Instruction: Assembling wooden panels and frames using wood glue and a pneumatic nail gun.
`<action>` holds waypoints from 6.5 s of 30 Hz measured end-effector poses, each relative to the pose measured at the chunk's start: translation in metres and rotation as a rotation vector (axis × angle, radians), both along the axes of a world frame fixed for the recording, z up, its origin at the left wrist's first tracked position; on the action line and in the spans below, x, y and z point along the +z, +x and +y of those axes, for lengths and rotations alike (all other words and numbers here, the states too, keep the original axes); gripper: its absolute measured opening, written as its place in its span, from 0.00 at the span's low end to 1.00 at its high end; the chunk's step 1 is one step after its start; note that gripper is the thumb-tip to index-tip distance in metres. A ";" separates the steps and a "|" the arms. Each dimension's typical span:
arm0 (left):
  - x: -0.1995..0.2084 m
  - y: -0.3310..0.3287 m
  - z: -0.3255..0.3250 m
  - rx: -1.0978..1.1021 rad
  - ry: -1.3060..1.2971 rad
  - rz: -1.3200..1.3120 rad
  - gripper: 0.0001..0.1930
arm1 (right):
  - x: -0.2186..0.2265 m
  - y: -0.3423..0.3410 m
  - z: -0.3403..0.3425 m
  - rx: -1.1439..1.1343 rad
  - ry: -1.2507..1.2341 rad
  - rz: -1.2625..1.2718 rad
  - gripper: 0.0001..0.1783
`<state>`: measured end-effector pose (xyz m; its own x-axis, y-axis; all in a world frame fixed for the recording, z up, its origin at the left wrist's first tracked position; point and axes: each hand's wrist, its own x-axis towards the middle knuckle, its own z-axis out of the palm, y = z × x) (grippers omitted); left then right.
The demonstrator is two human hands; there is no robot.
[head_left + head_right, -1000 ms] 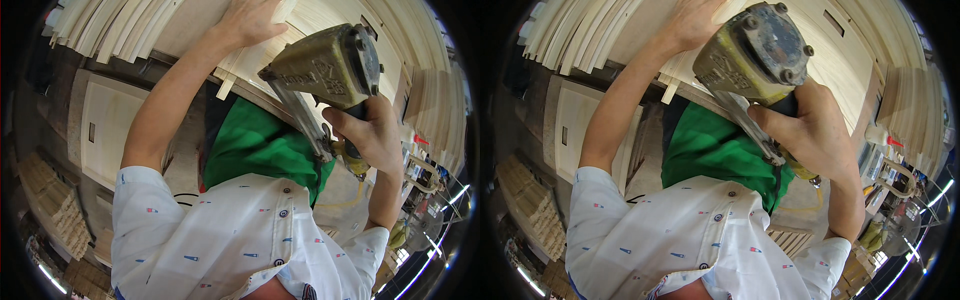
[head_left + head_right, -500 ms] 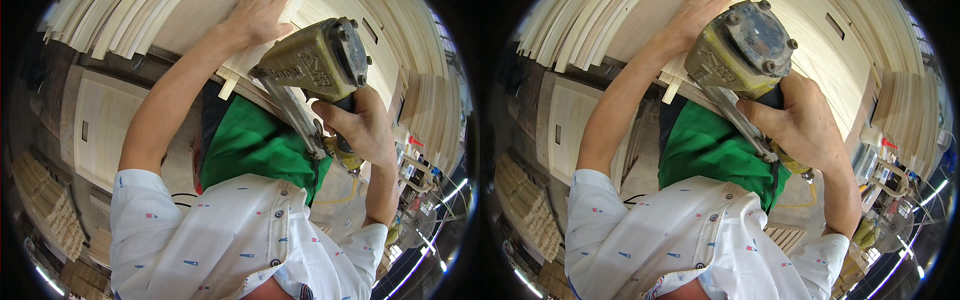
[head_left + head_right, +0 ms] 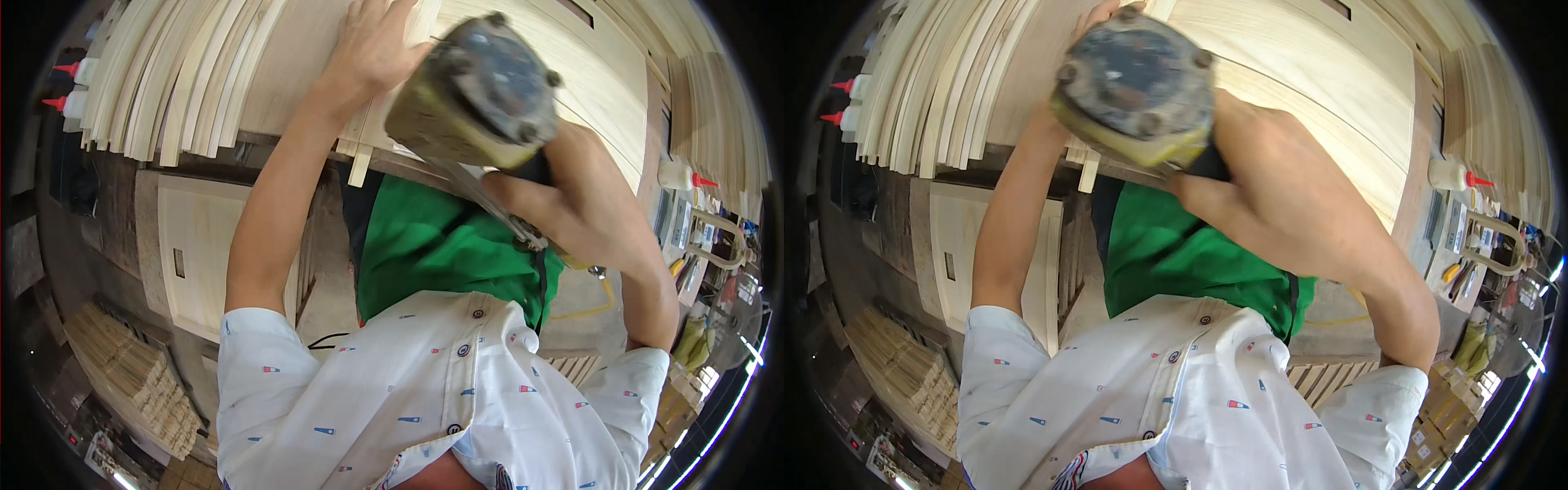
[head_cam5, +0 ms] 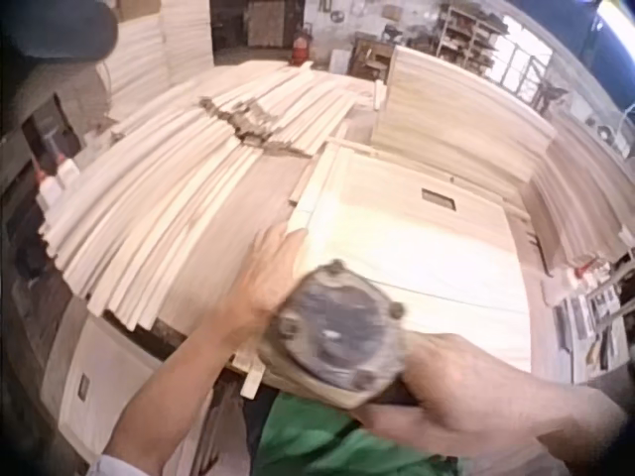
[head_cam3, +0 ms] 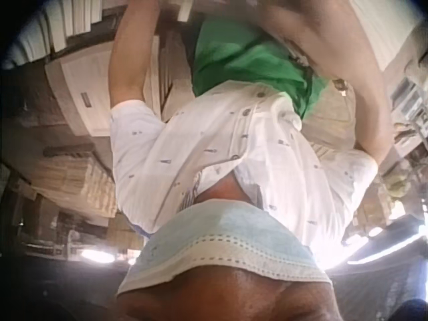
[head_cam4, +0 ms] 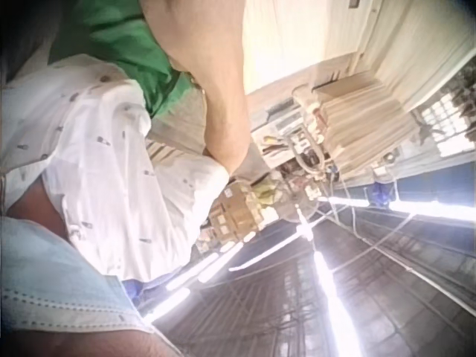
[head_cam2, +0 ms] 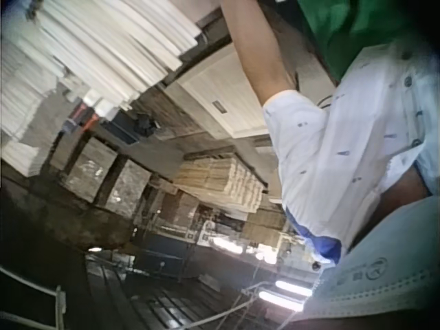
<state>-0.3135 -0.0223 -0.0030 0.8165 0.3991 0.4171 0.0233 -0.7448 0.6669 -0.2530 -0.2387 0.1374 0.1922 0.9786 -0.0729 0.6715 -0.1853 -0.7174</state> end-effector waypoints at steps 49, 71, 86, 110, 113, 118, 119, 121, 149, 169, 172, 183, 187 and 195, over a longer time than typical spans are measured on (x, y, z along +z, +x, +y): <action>-0.019 0.148 0.059 0.047 0.355 -0.019 0.07 | 0.010 0.073 -0.070 -0.405 -0.355 0.156 0.19; -0.018 0.145 0.056 0.040 0.383 -0.035 0.07 | 0.005 0.075 -0.073 -0.384 -0.287 0.150 0.20; -0.020 0.150 0.060 0.075 0.393 0.041 0.08 | 0.003 0.074 -0.073 -0.413 -0.303 0.146 0.19; -0.027 0.153 0.062 0.070 0.398 -0.004 0.07 | 0.011 0.074 -0.071 -0.424 -0.328 0.188 0.18; -0.020 0.142 0.055 0.106 0.198 -0.053 0.08 | 0.009 0.076 -0.071 -0.424 -0.349 0.195 0.18; -0.018 0.125 0.052 0.212 0.190 -0.061 0.11 | 0.007 0.077 -0.074 -0.430 -0.349 0.225 0.18; -0.018 0.123 0.052 0.163 0.264 -0.053 0.11 | 0.008 0.078 -0.073 -0.427 -0.346 0.218 0.18; -0.019 0.124 0.050 0.116 0.339 -0.051 0.11 | 0.011 0.079 -0.072 -0.450 -0.422 0.232 0.18; -0.021 0.144 0.056 0.132 0.360 0.027 0.07 | 0.003 0.076 -0.073 -0.481 -0.393 0.203 0.15; -0.022 0.123 0.064 0.128 0.056 -0.095 0.15 | 0.016 0.078 -0.066 -0.515 -0.433 0.222 0.15; -0.031 0.095 0.062 0.259 0.023 0.000 0.24 | 0.023 0.089 -0.061 -0.552 -0.454 0.252 0.15; -0.018 0.077 0.059 0.247 -0.050 0.120 0.31 | 0.033 0.194 0.069 -0.489 0.006 0.123 0.16; -0.018 0.079 0.060 0.230 -0.038 0.087 0.31 | 0.023 0.218 0.127 -0.476 0.018 0.119 0.16; -0.009 0.076 0.059 0.230 -0.081 0.087 0.30 | 0.003 0.231 0.175 -0.445 -0.092 0.092 0.13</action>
